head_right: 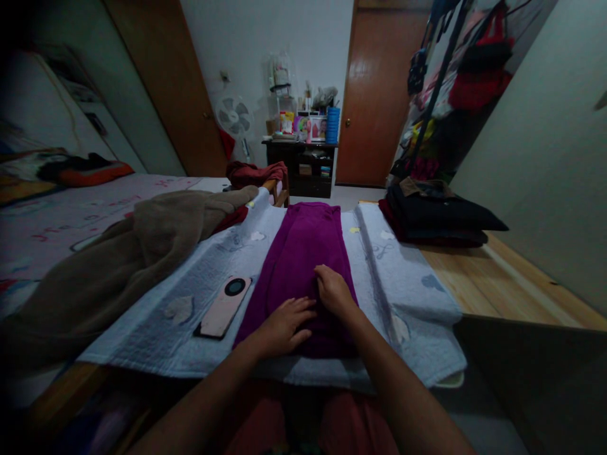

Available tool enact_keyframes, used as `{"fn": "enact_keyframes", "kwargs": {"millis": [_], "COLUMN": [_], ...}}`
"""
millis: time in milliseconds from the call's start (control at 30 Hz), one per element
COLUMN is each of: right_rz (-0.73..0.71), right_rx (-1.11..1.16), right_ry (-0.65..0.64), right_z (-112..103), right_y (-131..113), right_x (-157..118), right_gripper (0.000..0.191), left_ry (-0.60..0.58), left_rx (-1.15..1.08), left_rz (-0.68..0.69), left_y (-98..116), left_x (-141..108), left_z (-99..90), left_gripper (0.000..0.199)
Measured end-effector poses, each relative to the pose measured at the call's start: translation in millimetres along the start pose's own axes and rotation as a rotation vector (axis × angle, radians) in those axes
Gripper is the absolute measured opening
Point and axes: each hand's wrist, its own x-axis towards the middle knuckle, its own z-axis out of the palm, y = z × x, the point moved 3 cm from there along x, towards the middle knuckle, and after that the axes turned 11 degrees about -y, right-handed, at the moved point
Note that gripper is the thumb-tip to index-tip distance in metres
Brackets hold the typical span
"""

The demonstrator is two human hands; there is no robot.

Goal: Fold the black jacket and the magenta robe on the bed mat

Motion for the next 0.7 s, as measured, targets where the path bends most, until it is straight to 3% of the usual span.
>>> {"fn": "enact_keyframes", "kwargs": {"millis": [233,467,700], "right_rz": [0.038,0.177,0.148], "right_rx": [-0.357,-0.364,-0.397], "right_ry": [-0.151,-0.164,-0.089], "right_z": [29,31,40], "right_y": [14,41,42], "right_x": [29,45,40], "right_gripper": [0.057,0.062,0.061], "left_ry": [-0.034,-0.057,-0.065], "left_rx": [0.026,-0.014,-0.02], "left_rz": [0.0,-0.013,-0.032], "left_y": [-4,-9,-8], "left_x": [-3,-3,-2], "left_z": [11.8,13.4,12.2], "left_gripper": [0.04,0.04,0.039]}}
